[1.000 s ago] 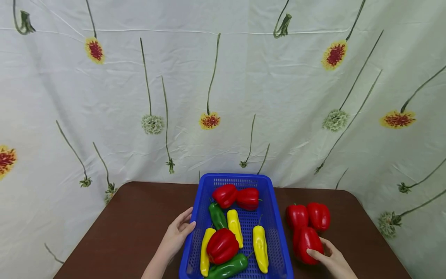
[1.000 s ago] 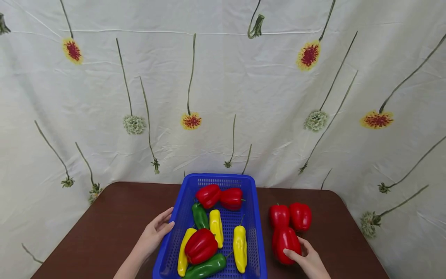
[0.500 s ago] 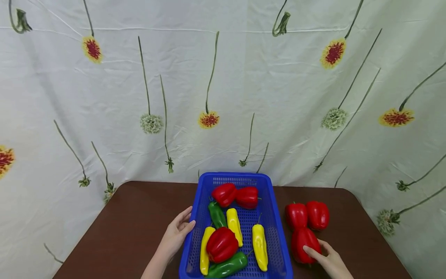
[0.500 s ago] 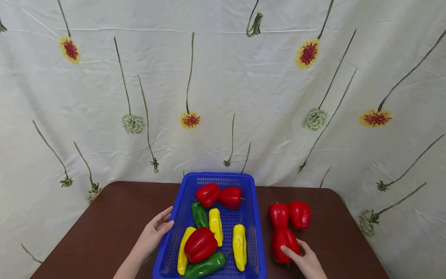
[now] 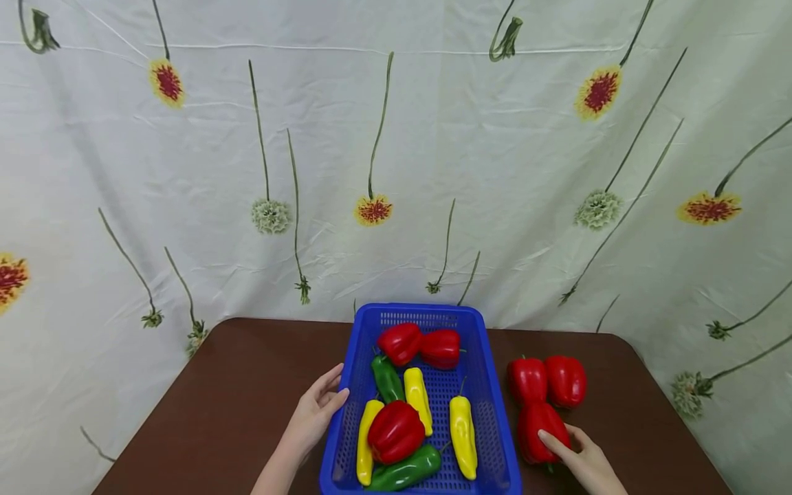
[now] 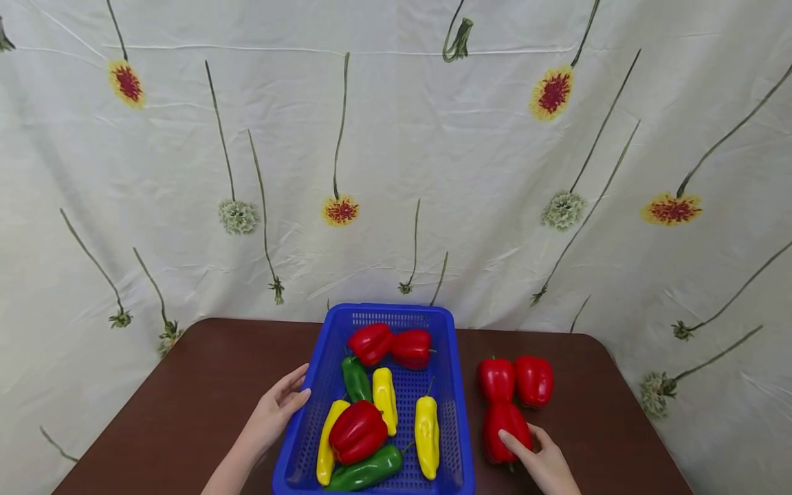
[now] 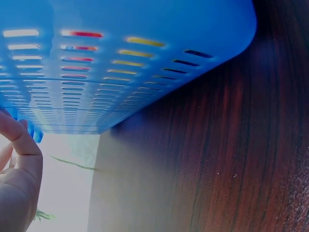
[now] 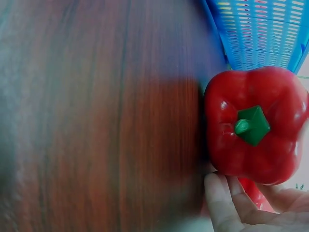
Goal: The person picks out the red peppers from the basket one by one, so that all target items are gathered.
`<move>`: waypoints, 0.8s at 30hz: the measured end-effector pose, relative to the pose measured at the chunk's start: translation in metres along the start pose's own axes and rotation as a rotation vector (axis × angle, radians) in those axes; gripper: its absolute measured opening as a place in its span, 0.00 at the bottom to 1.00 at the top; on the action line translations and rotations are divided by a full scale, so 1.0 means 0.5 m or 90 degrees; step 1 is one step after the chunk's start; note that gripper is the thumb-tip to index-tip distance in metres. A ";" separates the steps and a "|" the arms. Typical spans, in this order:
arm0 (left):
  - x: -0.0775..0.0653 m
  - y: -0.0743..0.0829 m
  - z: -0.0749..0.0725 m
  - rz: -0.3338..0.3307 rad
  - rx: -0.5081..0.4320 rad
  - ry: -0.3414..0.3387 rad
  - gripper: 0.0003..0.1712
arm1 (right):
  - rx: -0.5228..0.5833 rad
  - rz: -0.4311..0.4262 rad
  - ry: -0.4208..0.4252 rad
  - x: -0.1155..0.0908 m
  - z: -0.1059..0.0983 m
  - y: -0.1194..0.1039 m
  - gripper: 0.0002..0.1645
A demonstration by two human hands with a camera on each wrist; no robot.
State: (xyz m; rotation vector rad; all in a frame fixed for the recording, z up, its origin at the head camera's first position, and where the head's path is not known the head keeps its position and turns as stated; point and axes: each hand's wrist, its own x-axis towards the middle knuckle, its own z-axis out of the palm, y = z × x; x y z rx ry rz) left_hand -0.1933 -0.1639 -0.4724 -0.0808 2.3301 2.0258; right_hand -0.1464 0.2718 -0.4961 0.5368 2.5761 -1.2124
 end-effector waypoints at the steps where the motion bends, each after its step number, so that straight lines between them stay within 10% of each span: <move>1: 0.000 0.000 0.000 -0.001 0.000 -0.001 0.32 | -0.002 0.004 -0.001 -0.001 0.000 -0.001 0.56; 24: 0.000 -0.002 -0.004 0.005 -0.003 -0.004 0.32 | 0.086 -0.035 0.016 -0.006 -0.027 -0.035 0.52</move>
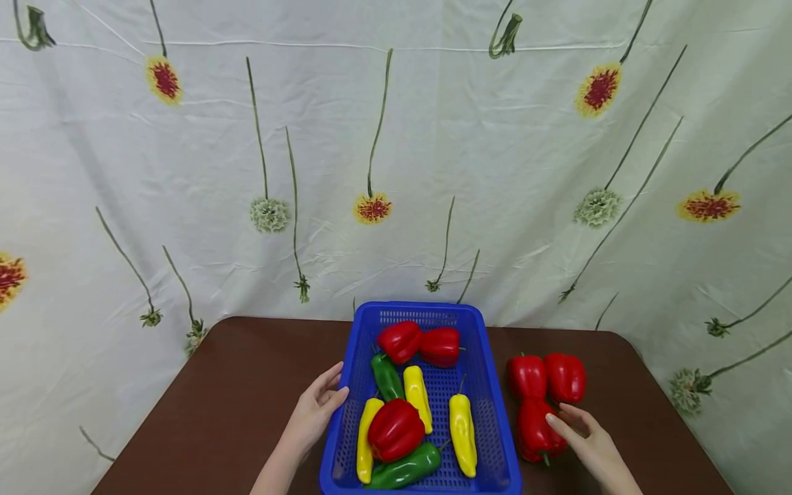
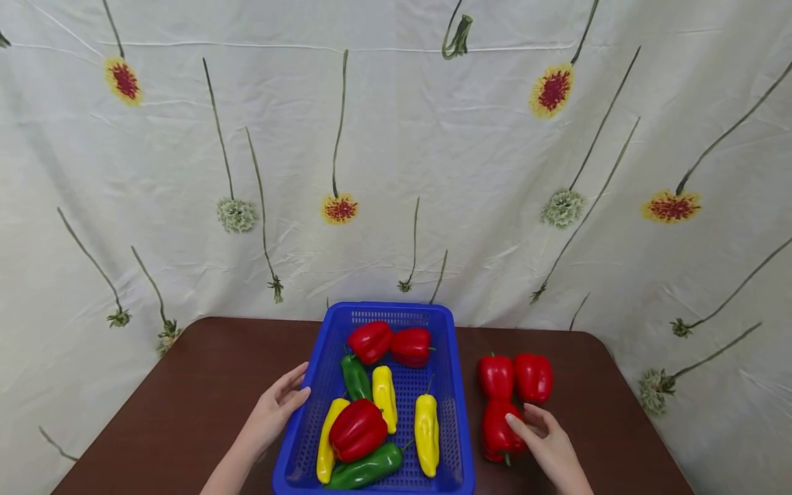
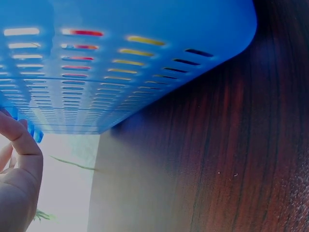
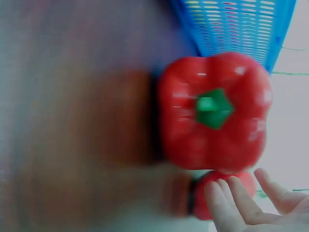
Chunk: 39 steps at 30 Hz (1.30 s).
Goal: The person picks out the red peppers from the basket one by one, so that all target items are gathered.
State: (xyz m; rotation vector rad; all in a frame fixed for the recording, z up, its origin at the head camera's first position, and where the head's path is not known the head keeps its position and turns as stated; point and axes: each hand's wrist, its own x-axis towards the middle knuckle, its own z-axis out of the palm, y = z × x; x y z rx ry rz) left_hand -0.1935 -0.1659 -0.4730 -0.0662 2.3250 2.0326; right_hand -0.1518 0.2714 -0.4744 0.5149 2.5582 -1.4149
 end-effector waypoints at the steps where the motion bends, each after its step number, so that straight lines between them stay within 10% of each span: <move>1: 0.000 0.000 0.000 0.002 0.001 -0.001 0.32 | 0.009 -0.003 0.003 0.000 -0.004 -0.007 0.52; 19: 0.000 0.003 0.001 -0.001 0.007 0.001 0.32 | 0.059 -0.209 0.009 -0.021 -0.037 -0.194 0.42; 39: 0.000 0.000 0.000 -0.006 0.011 0.004 0.31 | 0.126 -0.377 -0.181 -0.003 0.121 -0.337 0.36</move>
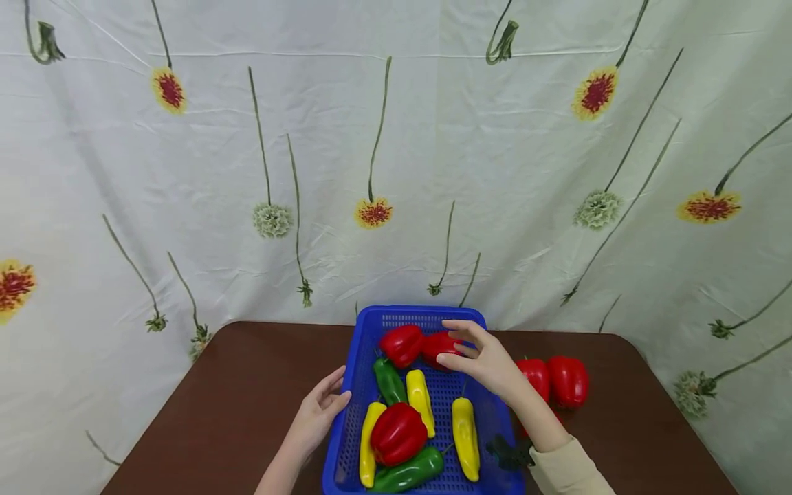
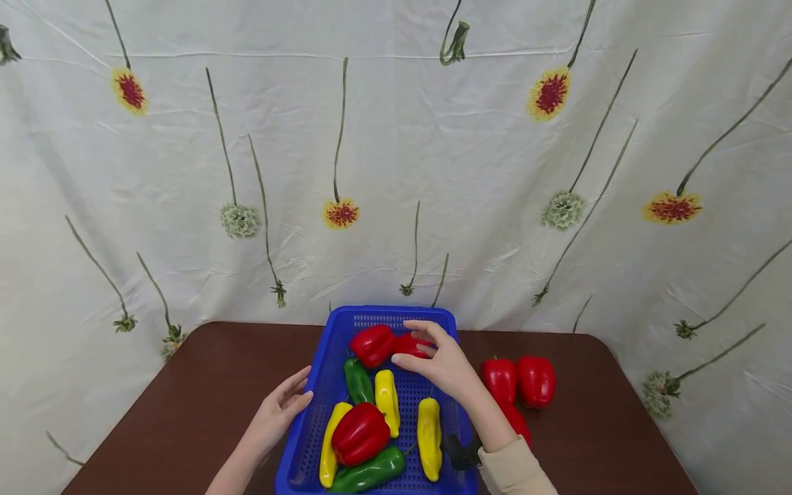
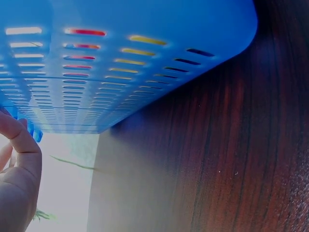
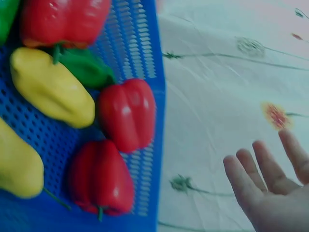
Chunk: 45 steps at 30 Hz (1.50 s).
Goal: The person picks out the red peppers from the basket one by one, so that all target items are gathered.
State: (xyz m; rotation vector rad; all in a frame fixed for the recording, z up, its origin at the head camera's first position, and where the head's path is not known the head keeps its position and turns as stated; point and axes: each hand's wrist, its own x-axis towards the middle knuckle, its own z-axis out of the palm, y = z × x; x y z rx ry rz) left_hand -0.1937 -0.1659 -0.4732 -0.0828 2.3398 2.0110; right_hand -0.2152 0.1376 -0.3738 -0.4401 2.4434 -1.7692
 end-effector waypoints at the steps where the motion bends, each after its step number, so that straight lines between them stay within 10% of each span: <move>1: 0.000 0.000 0.000 0.001 -0.003 -0.001 0.31 | 0.000 -0.003 -0.017 0.004 0.008 0.003 0.36; 25: 0.001 0.003 0.005 0.002 -0.012 0.001 0.31 | -0.134 0.022 -0.306 0.033 0.135 0.074 0.40; 45: 0.003 0.000 0.004 0.004 -0.001 -0.001 0.32 | -0.266 0.080 -0.332 0.035 0.162 0.077 0.36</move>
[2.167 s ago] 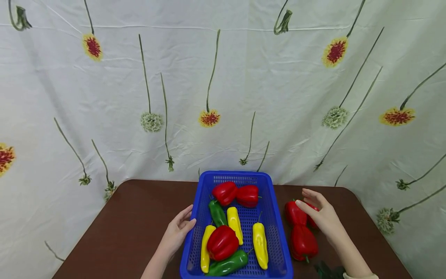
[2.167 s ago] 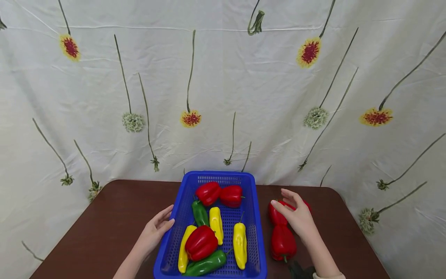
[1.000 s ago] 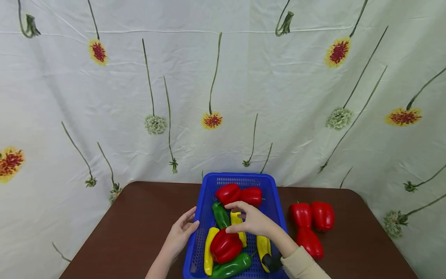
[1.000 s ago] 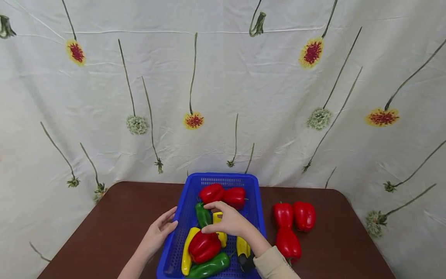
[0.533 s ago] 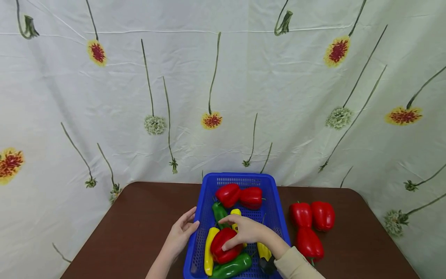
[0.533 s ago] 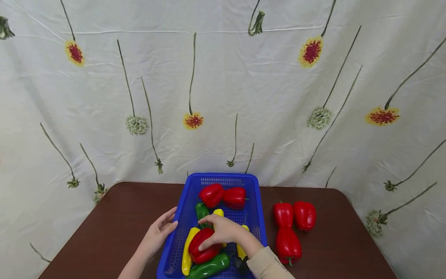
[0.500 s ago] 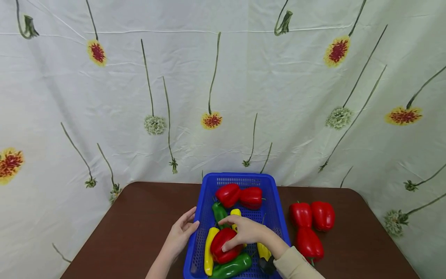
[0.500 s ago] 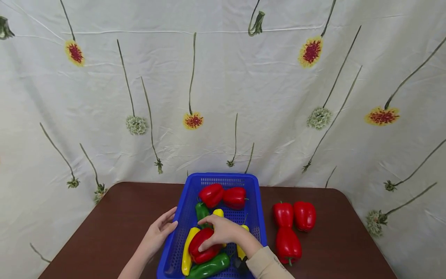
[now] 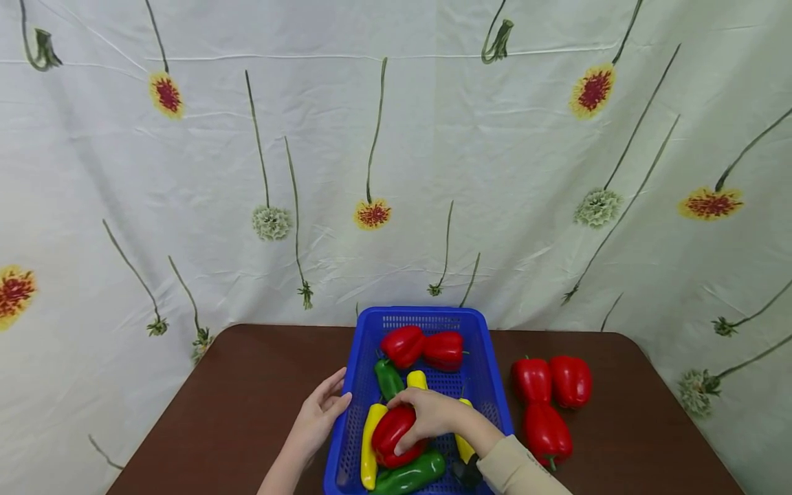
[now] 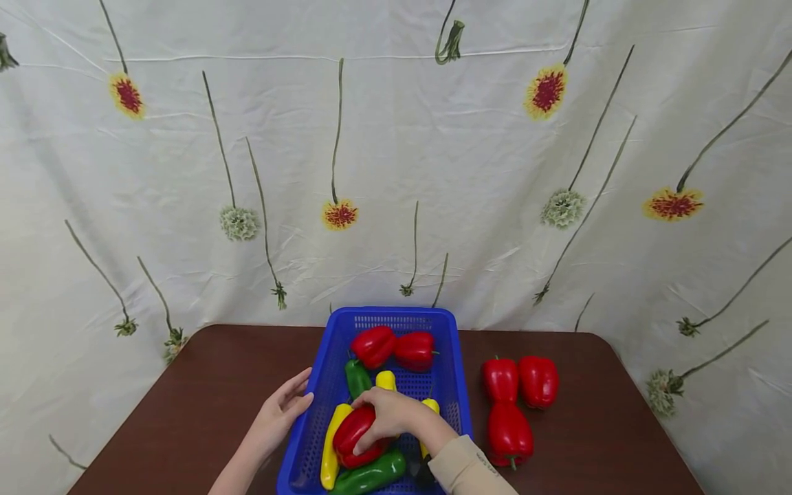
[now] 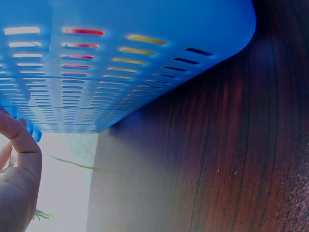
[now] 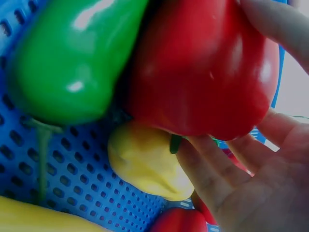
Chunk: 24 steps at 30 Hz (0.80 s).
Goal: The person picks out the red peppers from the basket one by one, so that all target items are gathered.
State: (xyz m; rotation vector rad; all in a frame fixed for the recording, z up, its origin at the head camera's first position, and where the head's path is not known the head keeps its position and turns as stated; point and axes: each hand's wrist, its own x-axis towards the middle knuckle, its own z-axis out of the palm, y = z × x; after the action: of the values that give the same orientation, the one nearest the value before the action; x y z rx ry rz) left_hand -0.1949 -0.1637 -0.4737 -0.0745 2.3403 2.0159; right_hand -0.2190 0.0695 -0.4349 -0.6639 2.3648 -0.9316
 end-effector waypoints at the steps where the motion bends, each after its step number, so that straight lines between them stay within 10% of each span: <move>1: 0.000 0.000 0.000 0.000 0.001 0.000 0.32 | -0.003 0.001 0.003 0.000 0.000 0.000 0.35; 24: 0.001 0.001 0.000 0.005 0.007 0.003 0.32 | 0.118 -0.042 0.126 -0.023 -0.046 0.016 0.36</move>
State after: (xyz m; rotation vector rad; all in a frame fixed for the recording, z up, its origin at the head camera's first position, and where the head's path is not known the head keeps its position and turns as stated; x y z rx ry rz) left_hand -0.1954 -0.1636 -0.4733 -0.0705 2.3575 2.0086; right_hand -0.2263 0.0922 -0.4229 -0.6036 2.3985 -1.2795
